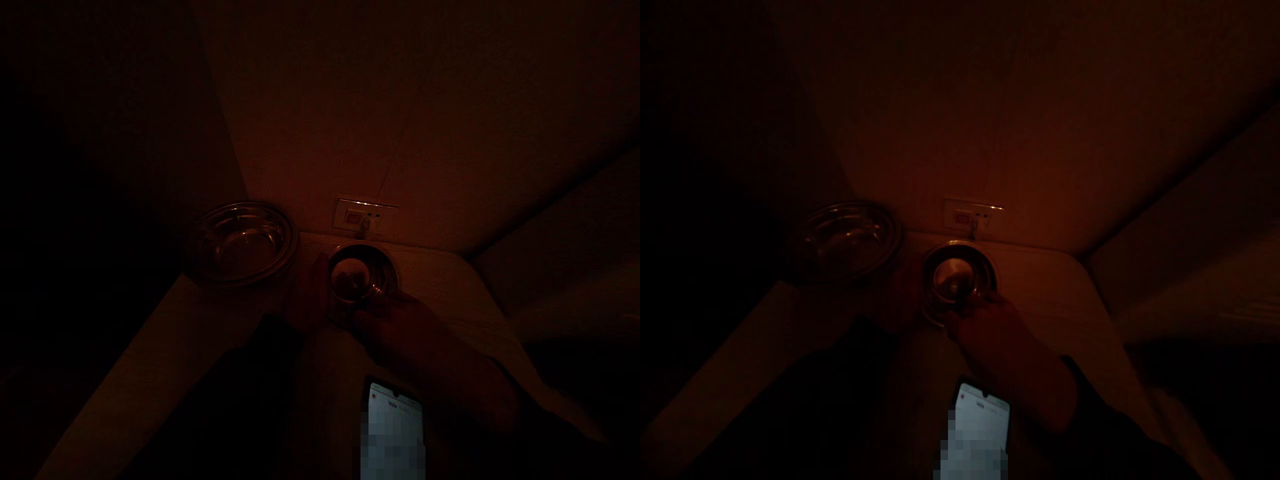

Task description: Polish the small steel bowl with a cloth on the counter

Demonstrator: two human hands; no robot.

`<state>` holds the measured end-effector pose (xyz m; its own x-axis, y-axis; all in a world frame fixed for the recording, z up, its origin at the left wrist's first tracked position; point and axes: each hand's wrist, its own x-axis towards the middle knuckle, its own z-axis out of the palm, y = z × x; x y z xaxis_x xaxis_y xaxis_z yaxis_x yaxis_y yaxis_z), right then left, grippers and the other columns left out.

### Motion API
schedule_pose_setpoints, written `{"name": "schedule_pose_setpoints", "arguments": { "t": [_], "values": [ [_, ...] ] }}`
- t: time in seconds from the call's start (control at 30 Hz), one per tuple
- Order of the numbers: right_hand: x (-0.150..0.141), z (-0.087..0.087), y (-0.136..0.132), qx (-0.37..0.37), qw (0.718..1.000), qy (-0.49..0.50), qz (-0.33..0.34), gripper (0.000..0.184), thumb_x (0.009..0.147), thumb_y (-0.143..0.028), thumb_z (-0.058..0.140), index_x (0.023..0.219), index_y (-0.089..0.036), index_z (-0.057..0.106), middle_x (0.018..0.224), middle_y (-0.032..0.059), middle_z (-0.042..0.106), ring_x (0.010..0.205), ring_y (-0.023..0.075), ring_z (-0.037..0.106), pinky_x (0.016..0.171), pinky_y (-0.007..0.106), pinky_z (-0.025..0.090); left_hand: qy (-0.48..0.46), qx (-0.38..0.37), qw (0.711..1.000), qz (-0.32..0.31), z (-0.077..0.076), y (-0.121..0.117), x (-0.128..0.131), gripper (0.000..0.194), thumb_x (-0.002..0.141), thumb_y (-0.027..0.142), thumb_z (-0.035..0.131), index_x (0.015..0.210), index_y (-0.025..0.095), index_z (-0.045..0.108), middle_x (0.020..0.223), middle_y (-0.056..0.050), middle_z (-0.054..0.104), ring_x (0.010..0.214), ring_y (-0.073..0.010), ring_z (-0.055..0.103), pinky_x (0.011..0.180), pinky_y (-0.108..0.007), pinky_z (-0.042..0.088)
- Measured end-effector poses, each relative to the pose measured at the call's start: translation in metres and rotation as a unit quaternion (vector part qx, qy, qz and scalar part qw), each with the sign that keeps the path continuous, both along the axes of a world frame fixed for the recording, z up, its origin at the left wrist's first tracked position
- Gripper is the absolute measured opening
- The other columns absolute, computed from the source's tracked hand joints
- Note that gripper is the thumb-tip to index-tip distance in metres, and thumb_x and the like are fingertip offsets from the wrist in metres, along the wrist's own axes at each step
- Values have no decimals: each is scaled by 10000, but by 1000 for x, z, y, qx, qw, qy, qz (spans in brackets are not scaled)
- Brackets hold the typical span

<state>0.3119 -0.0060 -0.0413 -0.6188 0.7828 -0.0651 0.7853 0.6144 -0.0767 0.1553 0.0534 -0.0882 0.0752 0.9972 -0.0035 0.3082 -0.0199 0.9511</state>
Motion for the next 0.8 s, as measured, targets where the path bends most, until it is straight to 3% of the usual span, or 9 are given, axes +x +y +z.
{"name": "schedule_pose_setpoints", "arguments": {
  "t": [0.1,0.3,0.53,0.7,0.8],
  "values": [
    [5,1,1,1,1000,-21,4,231,771,-56,546,939,-197,618,859,74,653,801,223,594,748,371,428,2,-1,1000,1,0,1,1,540,914,496,239,809,168,655,729,-62,697,715,-189,641,672,-279,483],
    [-15,-11,3,-22,990,139,-11,193,894,-169,473,1055,-176,579,968,86,633,905,187,573,796,317,438,-29,-9,1000,-3,6,-1,0,554,931,438,200,843,155,668,798,-80,719,770,-181,657,709,-261,492],
    [4,0,1,-1,999,-10,40,204,790,-54,532,912,-190,623,873,72,655,836,218,591,804,388,428,-5,-1,1000,19,4,0,1,513,918,463,257,818,154,655,720,-62,691,677,-178,632,662,-283,481],
    [-7,-10,2,5,995,91,47,282,840,-78,500,1099,-171,562,1017,97,638,988,213,555,874,377,413,-32,-12,999,13,7,0,0,543,921,459,246,782,141,663,740,-70,708,704,-180,646,667,-268,488],
    [-5,-8,2,2,994,92,62,242,845,-90,504,1052,-184,585,1018,86,640,966,206,565,887,379,407,-21,-11,1000,11,8,-1,-1,540,922,456,241,752,160,659,711,-61,707,678,-179,647,634,-263,488]
  ]
}}
